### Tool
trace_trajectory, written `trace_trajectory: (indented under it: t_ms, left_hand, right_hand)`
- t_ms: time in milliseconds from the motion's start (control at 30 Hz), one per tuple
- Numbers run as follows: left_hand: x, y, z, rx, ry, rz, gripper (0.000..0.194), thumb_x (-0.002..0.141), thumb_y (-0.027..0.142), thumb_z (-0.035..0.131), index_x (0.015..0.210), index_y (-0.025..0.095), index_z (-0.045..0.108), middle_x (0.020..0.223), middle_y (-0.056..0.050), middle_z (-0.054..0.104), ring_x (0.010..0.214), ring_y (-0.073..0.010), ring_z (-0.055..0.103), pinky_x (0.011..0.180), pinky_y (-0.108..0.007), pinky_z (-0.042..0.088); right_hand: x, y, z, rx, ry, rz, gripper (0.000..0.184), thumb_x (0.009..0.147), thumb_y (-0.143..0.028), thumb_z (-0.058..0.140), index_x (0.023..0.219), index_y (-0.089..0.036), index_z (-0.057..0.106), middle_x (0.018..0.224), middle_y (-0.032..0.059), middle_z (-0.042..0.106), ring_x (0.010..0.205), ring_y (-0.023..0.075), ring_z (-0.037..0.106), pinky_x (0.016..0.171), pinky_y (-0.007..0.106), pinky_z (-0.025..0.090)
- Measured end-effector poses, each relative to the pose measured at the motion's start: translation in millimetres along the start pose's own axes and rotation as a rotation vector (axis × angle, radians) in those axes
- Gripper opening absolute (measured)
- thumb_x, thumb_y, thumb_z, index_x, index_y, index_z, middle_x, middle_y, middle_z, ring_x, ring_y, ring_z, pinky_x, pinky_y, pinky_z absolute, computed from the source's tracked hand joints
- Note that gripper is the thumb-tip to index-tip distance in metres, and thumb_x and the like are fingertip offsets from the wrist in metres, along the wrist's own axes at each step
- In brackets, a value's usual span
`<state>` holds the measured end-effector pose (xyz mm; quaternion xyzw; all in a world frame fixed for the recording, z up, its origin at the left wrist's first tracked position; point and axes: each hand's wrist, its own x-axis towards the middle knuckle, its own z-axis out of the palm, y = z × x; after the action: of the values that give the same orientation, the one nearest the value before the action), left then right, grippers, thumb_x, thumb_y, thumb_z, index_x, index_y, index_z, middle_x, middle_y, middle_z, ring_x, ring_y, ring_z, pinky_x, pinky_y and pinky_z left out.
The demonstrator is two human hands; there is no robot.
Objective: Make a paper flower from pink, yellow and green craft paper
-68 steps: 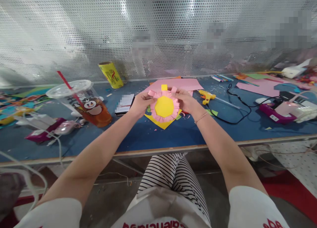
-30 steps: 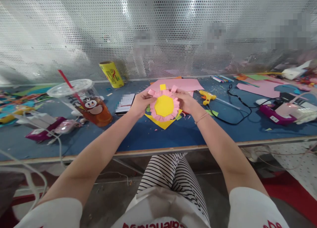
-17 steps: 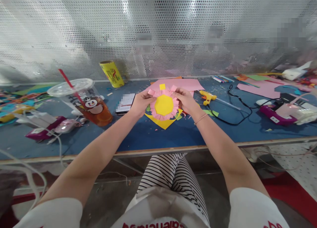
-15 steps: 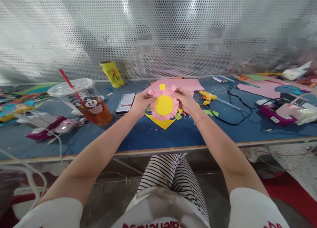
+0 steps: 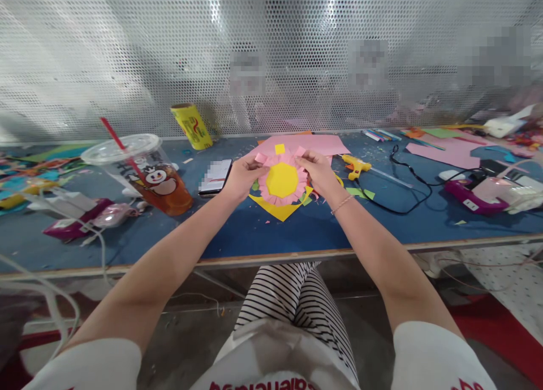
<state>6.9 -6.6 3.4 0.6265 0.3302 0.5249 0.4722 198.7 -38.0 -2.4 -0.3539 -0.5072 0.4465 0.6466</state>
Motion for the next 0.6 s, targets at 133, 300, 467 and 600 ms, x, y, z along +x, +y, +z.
trace_trajectory:
  t_ms: [133,300,467,600]
  left_hand:
    - [0.9,-2.0,-0.3,-0.003,-0.018,0.008,0.016,0.057,0.019,0.071,0.070,0.014,0.063,0.064,0.001,0.059,0.063,-0.0099,0.056,0.061,-0.022,0.045]
    - [2.6,-4.1,-2.5,0.008,-0.008,0.033,0.017,0.058,0.020,0.071,0.072,0.013,0.064,0.065,0.000,0.060,0.063,-0.0092,0.056,0.062,-0.022,0.045]
    - [4.3,-3.6,-5.0,-0.010,-0.025,0.043,0.020,0.058,0.021,0.070,0.076,0.014,0.066,0.069,0.000,0.063,0.064,-0.0089,0.056,0.063,-0.022,0.046]
    - [3.3,-2.7,-3.8,-0.013,-0.017,0.048,0.020,0.058,0.020,0.070,0.077,0.014,0.066,0.070,0.000,0.063,0.065,-0.0093,0.057,0.063,-0.022,0.046]
  right_hand:
    - [1.1,2.8,-0.1,-0.006,0.042,0.001,0.018,0.064,-0.032,0.073,0.068,-0.021,0.059,0.060,-0.0044,0.056,0.054,0.0095,0.049,0.055,0.025,0.041]
    - [0.1,-1.2,1.3,0.039,0.034,0.026,0.020,0.061,-0.031,0.075,0.069,-0.020,0.060,0.062,-0.0043,0.057,0.055,0.0086,0.049,0.056,0.024,0.041]
    - [-0.7,-3.3,3.3,0.072,0.006,0.074,0.025,0.058,-0.034,0.076,0.074,-0.020,0.062,0.067,-0.0032,0.060,0.061,0.0093,0.053,0.062,0.025,0.043]
    - [3.0,4.3,-1.0,-0.014,-0.006,0.024,0.030,0.056,-0.035,0.077,0.077,-0.020,0.062,0.077,-0.0011,0.063,0.073,0.0124,0.058,0.072,0.028,0.045]
